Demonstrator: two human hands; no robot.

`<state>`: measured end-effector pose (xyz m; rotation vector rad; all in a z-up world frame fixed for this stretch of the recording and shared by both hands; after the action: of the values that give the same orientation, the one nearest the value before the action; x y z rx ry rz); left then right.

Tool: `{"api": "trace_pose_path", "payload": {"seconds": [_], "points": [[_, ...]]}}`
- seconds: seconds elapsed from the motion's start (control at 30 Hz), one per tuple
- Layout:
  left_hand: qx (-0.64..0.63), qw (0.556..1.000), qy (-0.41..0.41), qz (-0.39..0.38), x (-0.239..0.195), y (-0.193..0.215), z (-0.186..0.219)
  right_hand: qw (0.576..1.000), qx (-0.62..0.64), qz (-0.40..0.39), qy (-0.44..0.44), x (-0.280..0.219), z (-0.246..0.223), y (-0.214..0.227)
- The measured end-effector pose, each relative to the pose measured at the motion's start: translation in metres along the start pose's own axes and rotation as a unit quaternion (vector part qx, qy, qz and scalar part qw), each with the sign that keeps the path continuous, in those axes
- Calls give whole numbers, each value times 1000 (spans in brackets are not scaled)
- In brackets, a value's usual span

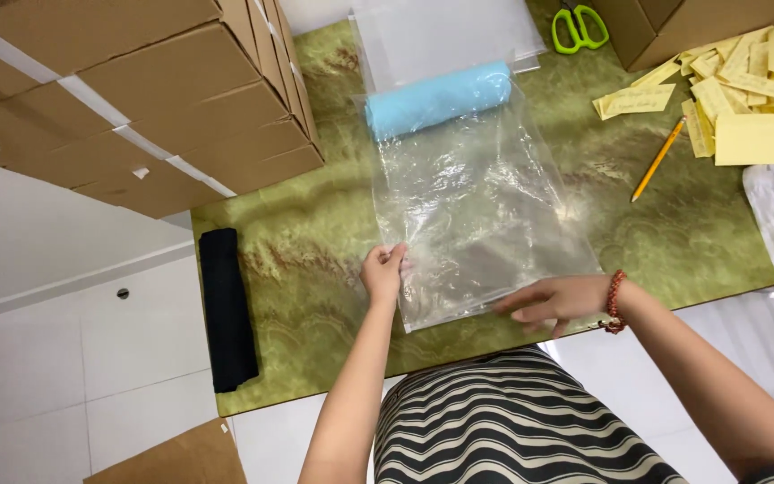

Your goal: The person ties a ribbon on a box, writes a note, and packs a rolled item into a plastic bag and then into a new box.

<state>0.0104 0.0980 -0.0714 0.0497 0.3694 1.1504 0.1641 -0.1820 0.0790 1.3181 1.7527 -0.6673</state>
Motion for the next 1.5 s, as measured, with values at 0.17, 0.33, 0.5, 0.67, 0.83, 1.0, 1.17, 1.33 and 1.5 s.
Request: {"api": "trace_pose_path", "payload": {"seconds": [0.17, 0.33, 0.5, 0.67, 0.83, 1.0, 1.17, 1.33, 1.5], "points": [[205, 979, -13, 16, -2, 27, 43, 987, 147, -47, 41, -15, -70, 43], [306, 906, -289, -40, -14, 10, 178, 923, -21, 381, 46, 15, -84, 176], [351, 869, -336, -97, 16, -22, 233, 860, -90, 500, 56, 53, -106, 236], [391, 833, -369, -130, 58, -73, 236, 820, -98, 553, 110, 66, -138, 252], [449, 799, -363, -166, 78, -109, 238, 743, -183, 632, 120, 66, -161, 252], [489, 767, -374, -182, 94, -130, 194, 769, -183, 607, 77, 104, -135, 242], [518, 737, -385, -201, 91, -132, 147, 738, -190, 634, 130, 122, -120, 218], [501, 744, -383, -221, 91, -134, 141, 701, -236, 639, 210, 145, -145, 196], [489, 750, -383, -227, 105, -118, 129, 710, -230, 653, 126, 134, -110, 220]]}}
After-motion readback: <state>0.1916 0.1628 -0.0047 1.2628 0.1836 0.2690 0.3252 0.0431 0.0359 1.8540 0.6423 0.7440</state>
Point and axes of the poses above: each hand's wrist, its own x-axis towards the middle knuckle, its own y-axis out of the back of the hand, z = x × y, the point moved 10 cm from there along x, towards the middle knuckle, and after that the axes turned 8 degrees about -y, right-handed, at the moved point
